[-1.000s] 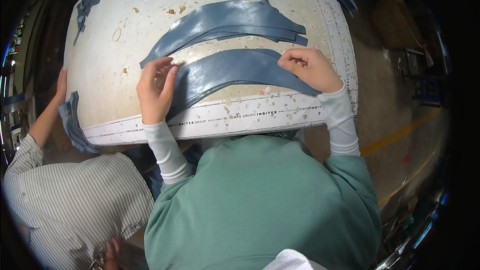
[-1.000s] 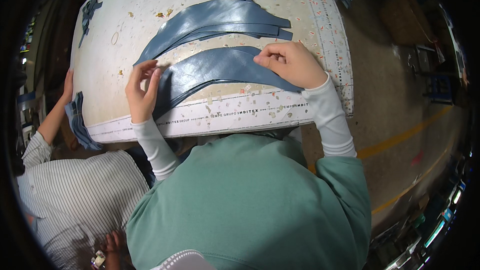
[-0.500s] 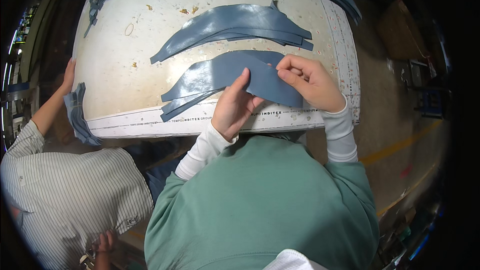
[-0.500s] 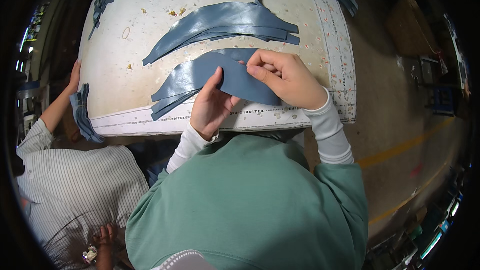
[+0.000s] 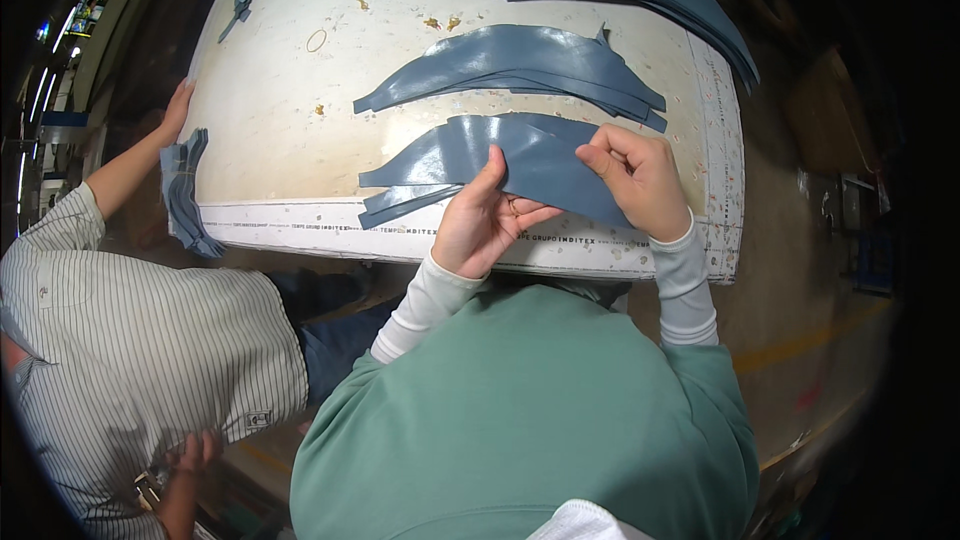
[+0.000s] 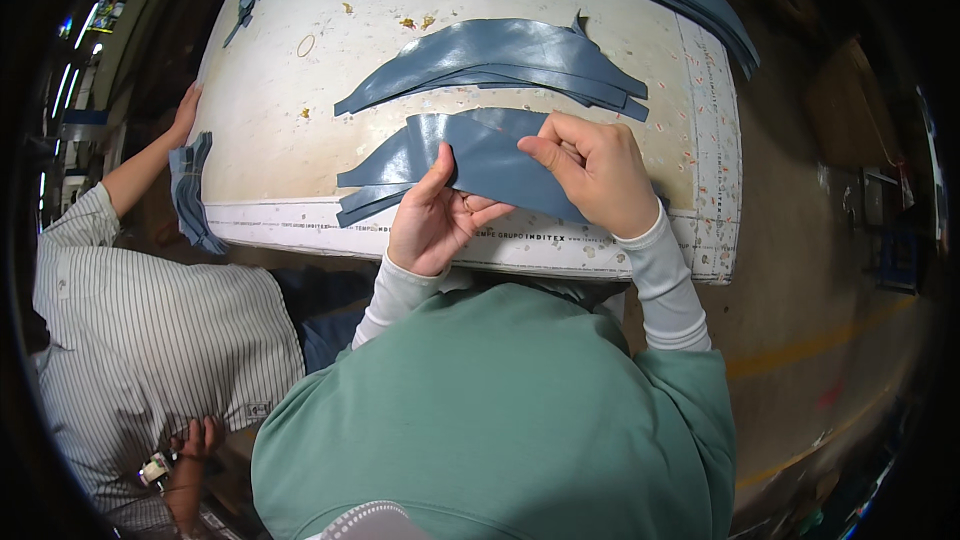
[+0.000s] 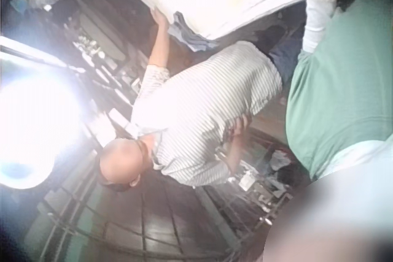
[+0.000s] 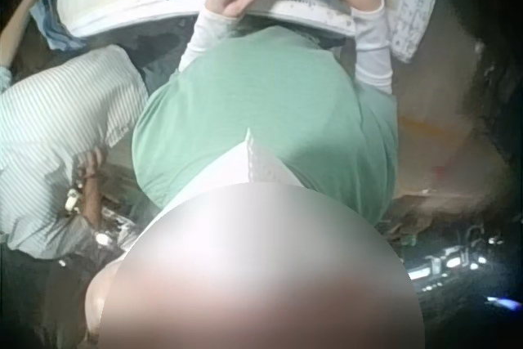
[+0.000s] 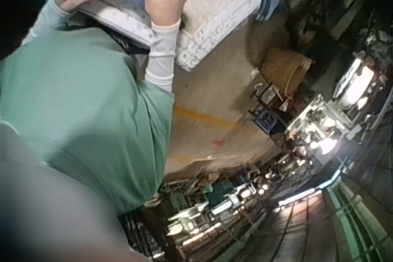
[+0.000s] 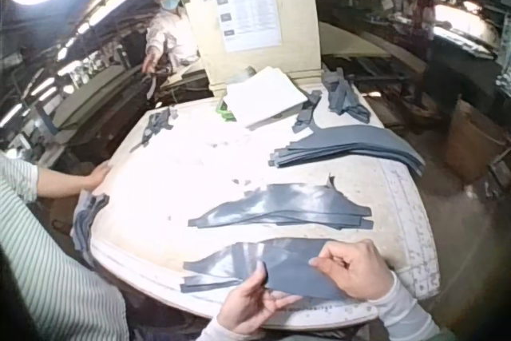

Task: The person sorts and stacks gray fabric pieces on a white worktable. They repeatedly pick up individual pieces, align them, and place them into neat piles. A coworker briefly assists by holding a board with additional pieces.

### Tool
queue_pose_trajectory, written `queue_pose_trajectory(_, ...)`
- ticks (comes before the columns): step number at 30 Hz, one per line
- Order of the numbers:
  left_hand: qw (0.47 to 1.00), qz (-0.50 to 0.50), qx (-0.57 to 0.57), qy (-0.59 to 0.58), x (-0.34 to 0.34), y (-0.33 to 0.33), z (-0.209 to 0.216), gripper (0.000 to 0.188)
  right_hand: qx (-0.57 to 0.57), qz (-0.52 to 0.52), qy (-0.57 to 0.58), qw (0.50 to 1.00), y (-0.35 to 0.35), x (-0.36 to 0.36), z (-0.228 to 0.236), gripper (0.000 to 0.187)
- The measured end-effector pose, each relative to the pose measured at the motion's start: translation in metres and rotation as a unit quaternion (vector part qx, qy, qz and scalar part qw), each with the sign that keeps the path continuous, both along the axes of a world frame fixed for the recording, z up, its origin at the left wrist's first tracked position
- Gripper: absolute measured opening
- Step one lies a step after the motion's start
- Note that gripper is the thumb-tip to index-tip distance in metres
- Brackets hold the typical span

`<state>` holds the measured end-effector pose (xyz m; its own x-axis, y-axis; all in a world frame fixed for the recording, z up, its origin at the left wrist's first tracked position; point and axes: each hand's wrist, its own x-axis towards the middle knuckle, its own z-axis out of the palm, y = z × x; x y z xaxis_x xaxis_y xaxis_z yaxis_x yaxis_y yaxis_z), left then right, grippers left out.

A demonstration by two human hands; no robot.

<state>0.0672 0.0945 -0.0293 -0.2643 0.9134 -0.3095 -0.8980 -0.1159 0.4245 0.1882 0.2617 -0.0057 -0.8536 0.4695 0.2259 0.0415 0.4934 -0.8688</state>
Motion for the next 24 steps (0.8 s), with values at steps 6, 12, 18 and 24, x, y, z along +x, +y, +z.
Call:
queue_pose_trajectory(6,1.000,-0.005,-0.020,0.019,-0.001,-0.002,-0.001,0.052,-0.038,0.021,0.006,0.999,-0.002,-0.001,0.001,0.028)
queue_pose_trajectory(12,0.998,0.043,-0.025,0.023,0.001,0.003,0.000,0.040,-0.120,0.037,0.030,0.992,-0.009,-0.008,-0.009,0.031)
queue_pose_trajectory(18,0.944,0.184,-0.113,0.249,0.011,0.015,0.014,0.017,-0.168,0.045,0.037,0.984,-0.018,-0.010,-0.012,0.034)
queue_pose_trajectory(24,0.947,0.174,-0.137,0.233,0.005,0.019,0.012,0.029,-0.043,0.021,0.068,0.997,-0.025,-0.016,-0.016,0.039)
